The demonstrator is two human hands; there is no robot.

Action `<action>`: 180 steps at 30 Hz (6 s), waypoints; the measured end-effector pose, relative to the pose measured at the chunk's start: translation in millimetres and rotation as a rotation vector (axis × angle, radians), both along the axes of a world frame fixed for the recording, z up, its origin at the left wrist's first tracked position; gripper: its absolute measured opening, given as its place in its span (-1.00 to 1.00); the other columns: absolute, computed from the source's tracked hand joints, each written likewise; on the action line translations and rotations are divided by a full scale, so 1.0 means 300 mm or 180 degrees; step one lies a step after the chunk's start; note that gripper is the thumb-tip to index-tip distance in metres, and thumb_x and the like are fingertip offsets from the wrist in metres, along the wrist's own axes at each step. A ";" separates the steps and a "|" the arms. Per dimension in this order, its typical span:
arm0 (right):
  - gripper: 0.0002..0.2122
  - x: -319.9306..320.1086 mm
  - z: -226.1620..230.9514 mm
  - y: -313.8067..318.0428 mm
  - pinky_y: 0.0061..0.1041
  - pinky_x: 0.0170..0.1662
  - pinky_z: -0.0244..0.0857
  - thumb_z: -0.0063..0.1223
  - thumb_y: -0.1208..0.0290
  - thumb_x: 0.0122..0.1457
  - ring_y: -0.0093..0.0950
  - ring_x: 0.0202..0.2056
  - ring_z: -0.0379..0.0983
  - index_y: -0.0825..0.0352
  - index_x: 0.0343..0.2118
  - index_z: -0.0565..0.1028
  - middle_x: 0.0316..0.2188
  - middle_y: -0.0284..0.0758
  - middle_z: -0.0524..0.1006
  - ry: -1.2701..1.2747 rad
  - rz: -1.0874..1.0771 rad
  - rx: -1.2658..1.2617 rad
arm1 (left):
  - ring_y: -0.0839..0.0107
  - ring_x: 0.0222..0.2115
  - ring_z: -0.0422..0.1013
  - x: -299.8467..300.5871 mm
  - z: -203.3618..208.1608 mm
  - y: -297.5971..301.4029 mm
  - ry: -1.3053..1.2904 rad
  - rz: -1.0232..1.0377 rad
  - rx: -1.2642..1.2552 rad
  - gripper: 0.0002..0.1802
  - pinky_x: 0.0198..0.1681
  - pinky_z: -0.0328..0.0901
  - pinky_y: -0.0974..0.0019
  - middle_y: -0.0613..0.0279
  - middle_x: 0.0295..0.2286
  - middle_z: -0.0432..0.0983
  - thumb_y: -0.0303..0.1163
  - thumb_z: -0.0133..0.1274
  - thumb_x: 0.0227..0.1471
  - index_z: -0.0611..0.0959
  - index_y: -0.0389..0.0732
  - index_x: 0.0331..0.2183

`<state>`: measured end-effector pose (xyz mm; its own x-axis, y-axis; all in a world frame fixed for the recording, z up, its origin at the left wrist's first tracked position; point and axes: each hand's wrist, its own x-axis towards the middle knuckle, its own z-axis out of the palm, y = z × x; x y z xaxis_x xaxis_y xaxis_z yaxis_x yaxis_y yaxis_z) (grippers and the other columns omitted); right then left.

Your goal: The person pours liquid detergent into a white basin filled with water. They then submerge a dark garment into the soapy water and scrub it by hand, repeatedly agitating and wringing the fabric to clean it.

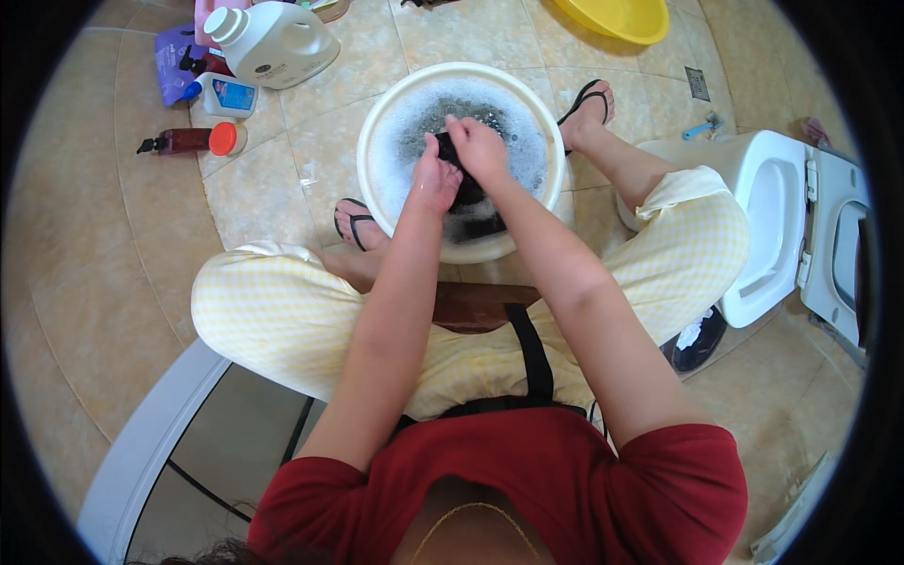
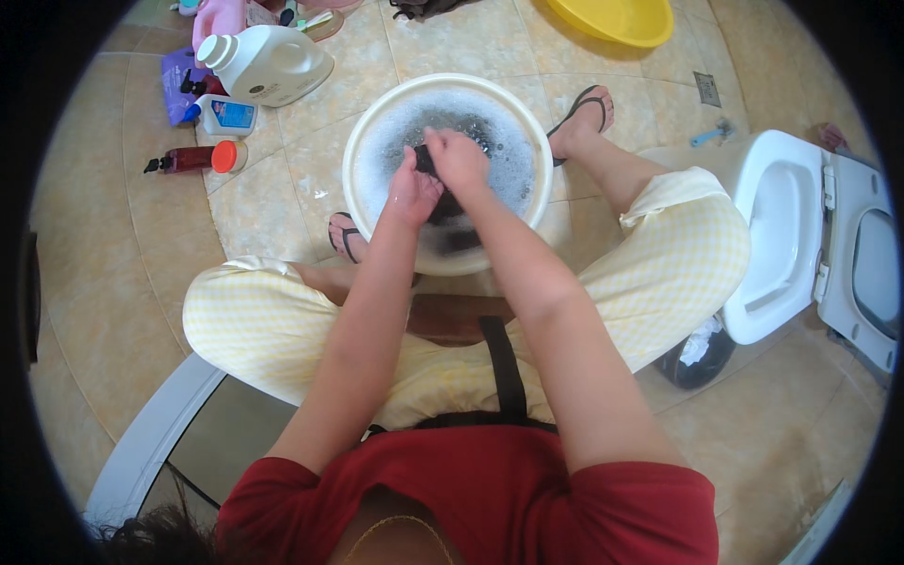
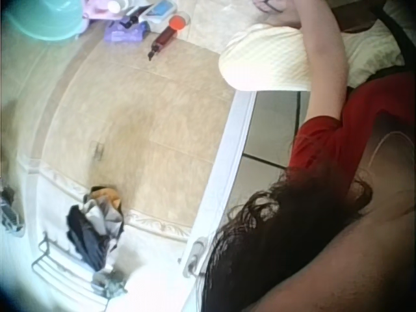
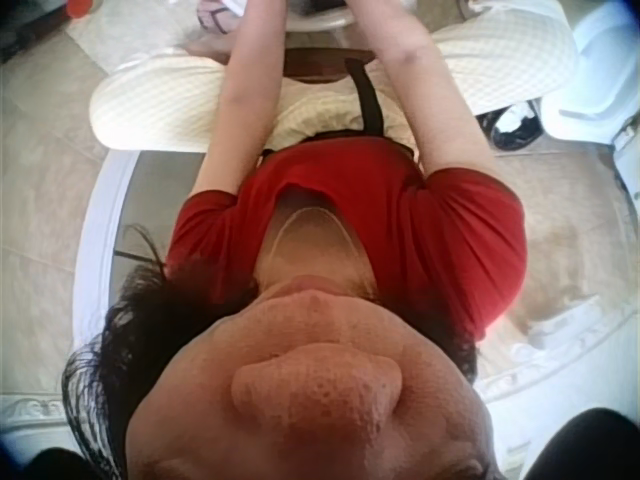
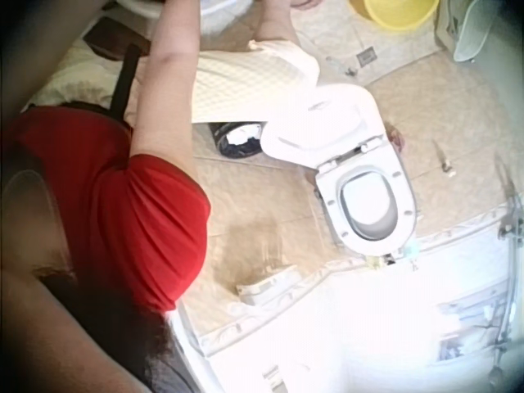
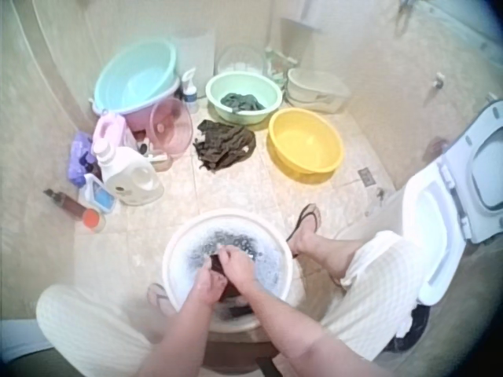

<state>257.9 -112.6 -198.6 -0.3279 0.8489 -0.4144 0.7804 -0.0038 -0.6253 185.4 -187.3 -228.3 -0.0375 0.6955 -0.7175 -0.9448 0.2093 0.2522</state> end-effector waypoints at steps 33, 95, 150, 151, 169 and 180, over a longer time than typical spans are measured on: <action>-0.82 -0.086 0.402 -0.010 -0.68 -0.40 0.20 0.04 0.34 0.13 -0.74 -0.50 0.25 0.39 -0.39 0.46 -0.59 -0.50 0.41 0.2452 0.1032 -0.0670 | 0.35 -0.38 0.42 -0.062 0.034 0.024 0.2439 -0.0141 0.0039 -0.47 -0.18 0.24 0.28 0.22 -0.45 0.54 0.07 -0.22 0.12 0.63 -0.17 -0.32; -0.38 0.049 -0.020 0.049 -0.03 0.17 -0.05 0.04 0.21 -0.01 -0.04 0.16 0.07 0.04 0.17 0.14 0.21 -0.15 0.03 -0.1618 0.1228 -0.0497 | -0.15 0.01 0.12 -0.020 -0.173 -0.051 0.5464 -0.1581 -0.1408 -0.51 0.10 0.05 0.07 -0.14 0.00 0.22 -0.29 0.01 -0.12 0.50 -0.11 -0.06; -0.86 -0.071 0.049 -0.284 -0.34 -0.42 0.31 0.04 0.23 0.02 -0.31 -0.42 0.43 0.17 -0.50 0.49 -0.52 -0.35 0.42 0.0875 0.0153 0.0750 | 0.25 -0.24 0.37 -0.093 -0.247 -0.067 -0.0344 0.0065 0.0197 -0.38 -0.10 0.23 0.11 0.13 -0.25 0.46 0.19 -0.23 0.09 0.46 -0.12 -0.08; -0.86 -0.075 0.059 -0.295 -0.33 -0.44 0.31 0.04 0.23 0.02 -0.30 -0.45 0.43 0.17 -0.50 0.49 -0.54 -0.35 0.42 0.0872 0.0168 0.0869 | 0.25 -0.24 0.36 -0.084 -0.228 -0.075 -0.0244 0.0099 0.0201 -0.40 -0.10 0.23 0.11 0.13 -0.26 0.46 0.17 -0.23 0.09 0.46 -0.12 -0.08; -0.62 0.149 -0.187 0.130 -0.25 -0.15 0.31 -0.10 0.06 0.07 -0.08 -0.31 0.45 0.32 -0.40 0.56 -0.40 -0.05 0.52 -0.0165 -0.0252 0.0277 | 0.21 -0.09 0.27 -0.042 -0.157 -0.005 0.2536 -0.0186 -0.1152 -0.47 -0.02 0.18 0.23 -0.02 -0.09 0.34 -0.16 -0.11 0.11 0.32 -0.30 0.02; -0.43 0.101 -0.350 -0.022 -0.14 0.04 0.19 -0.01 0.01 0.04 0.02 0.02 0.24 0.15 0.11 0.24 0.08 -0.06 0.22 -0.0937 0.0780 -0.0141 | 0.18 0.05 0.17 0.000 -0.199 -0.038 0.1899 -0.0053 -0.0818 -0.49 0.10 0.05 0.26 0.02 0.04 0.23 -0.30 -0.06 0.10 0.30 -0.27 0.06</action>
<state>288.1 -119.2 -303.5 -0.3803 0.7393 -0.5557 0.9077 0.1831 -0.3776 185.5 -198.6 -288.0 -0.4719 0.5082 -0.7204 -0.6540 0.3462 0.6727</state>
